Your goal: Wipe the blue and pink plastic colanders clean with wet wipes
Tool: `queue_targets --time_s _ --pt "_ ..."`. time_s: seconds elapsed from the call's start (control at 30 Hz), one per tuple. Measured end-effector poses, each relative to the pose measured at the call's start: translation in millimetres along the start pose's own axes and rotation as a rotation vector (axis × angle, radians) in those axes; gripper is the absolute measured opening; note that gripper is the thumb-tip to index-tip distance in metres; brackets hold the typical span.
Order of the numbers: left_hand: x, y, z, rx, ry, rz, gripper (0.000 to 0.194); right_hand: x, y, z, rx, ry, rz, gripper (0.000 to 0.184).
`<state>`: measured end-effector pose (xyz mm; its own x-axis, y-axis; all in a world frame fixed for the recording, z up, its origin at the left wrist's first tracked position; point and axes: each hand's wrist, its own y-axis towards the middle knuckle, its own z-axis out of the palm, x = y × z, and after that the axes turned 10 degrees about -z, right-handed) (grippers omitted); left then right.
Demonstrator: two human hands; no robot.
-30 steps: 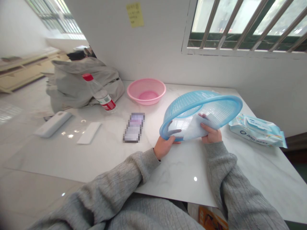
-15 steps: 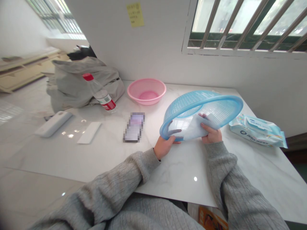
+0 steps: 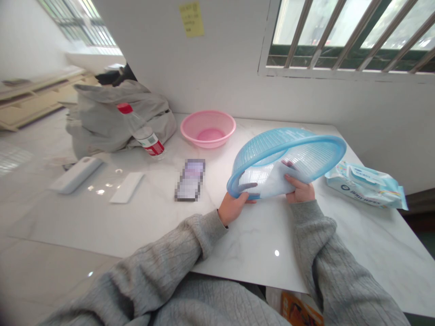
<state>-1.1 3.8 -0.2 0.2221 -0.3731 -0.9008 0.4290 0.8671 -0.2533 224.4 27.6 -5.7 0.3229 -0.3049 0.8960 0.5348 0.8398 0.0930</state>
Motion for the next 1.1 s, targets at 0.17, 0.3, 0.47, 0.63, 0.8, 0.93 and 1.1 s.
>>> queue_targets --time_s 0.17,0.3,0.47,0.63,0.8,0.93,1.1 --pt "0.2 -0.1 0.0 -0.003 -0.002 -0.002 0.069 1.4 -0.8 2.3 0.001 -0.014 0.0 0.048" --pt "0.7 0.4 -0.1 -0.002 -0.003 -0.002 0.068 1.9 -1.5 2.6 -0.003 -0.032 0.003 0.042" --pt "3.1 2.0 -1.0 -0.002 0.002 0.006 0.07 0.4 -1.3 0.1 -0.002 -0.018 0.003 0.047" --pt "3.7 2.3 -1.3 -0.003 0.018 0.014 0.072 -2.8 1.1 -2.3 0.028 -0.029 -0.021 0.047" --pt "2.6 1.8 -0.7 -0.014 0.038 0.017 0.071 -2.2 0.7 -0.9 0.019 -0.051 -0.013 0.045" --pt "1.9 1.7 -0.5 -0.017 0.043 0.018 0.071 -1.6 0.5 -0.8 0.013 -0.057 0.001 0.045" --pt "2.2 2.1 -1.1 -0.017 0.04 0.021 0.07 -3.1 1.7 -2.5 -0.004 -0.016 0.011 0.051"
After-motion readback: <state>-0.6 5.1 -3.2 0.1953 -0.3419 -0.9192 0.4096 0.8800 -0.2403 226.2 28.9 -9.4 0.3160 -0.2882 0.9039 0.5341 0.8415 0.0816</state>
